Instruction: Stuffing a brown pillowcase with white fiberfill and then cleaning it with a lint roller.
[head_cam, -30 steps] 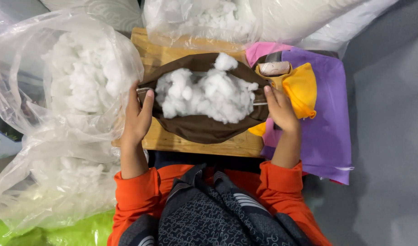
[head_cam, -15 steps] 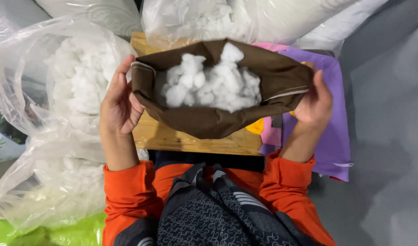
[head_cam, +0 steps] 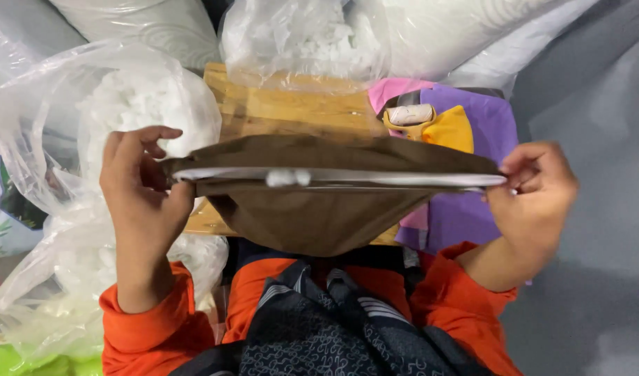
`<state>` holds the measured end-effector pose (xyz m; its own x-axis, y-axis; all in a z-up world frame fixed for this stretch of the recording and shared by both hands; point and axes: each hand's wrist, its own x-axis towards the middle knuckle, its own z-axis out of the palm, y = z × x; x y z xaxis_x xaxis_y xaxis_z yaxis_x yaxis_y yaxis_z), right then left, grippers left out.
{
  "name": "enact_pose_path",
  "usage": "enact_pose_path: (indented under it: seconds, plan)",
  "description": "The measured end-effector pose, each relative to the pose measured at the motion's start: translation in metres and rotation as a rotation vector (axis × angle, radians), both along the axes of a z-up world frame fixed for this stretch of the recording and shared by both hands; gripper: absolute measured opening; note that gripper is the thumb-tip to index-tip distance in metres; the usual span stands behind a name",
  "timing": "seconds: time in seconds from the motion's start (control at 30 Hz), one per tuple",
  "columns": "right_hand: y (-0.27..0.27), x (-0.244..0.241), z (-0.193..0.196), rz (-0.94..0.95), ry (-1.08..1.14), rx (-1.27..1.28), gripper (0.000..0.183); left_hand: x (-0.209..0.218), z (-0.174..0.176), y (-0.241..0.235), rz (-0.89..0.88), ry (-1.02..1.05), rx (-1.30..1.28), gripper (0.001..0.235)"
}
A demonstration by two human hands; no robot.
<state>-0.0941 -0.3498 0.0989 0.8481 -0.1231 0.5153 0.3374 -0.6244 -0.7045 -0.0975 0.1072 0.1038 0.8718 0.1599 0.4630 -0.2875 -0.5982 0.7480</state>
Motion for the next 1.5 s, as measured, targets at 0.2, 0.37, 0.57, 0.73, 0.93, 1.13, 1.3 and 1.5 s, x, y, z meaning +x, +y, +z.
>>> enact_pose_path:
  seconds: [0.2,0.37,0.57,0.73,0.93,1.13,1.3,1.5]
  plan:
    - [-0.001,0.008,0.014,-0.051,-0.026,-0.246,0.025,-0.011,0.029,0.003,-0.414,0.177,-0.102,0.036]
    - [-0.003,0.03,0.039,0.22,-0.13,-0.252,0.023,0.032,0.014,0.019,-0.597,0.07,0.036,0.043]
    - [-0.005,0.029,0.042,0.593,-0.165,-0.26,0.02,0.031,0.027,0.0,-0.326,0.144,0.681,0.069]
    - [-0.003,0.074,0.052,0.489,0.026,-0.395,0.022,0.055,0.053,-0.004,-0.403,0.485,0.842,0.087]
    - [0.026,0.08,0.061,0.079,-0.285,-0.277,0.043,0.079,0.038,0.02,-0.054,-0.277,0.463,0.035]
    - [0.003,-0.001,0.003,0.052,-0.241,-0.171,0.017,0.009,-0.01,0.03,-0.137,-0.454,0.271,0.015]
    - [-0.002,0.002,-0.139,0.476,0.501,0.181,0.026,-0.003,-0.129,0.015,-0.163,-0.141,0.261,0.025]
    - [0.038,-0.01,-0.163,0.641,0.349,0.554,0.039,-0.059,-0.119,-0.121,-0.462,-0.11,-0.275,0.021]
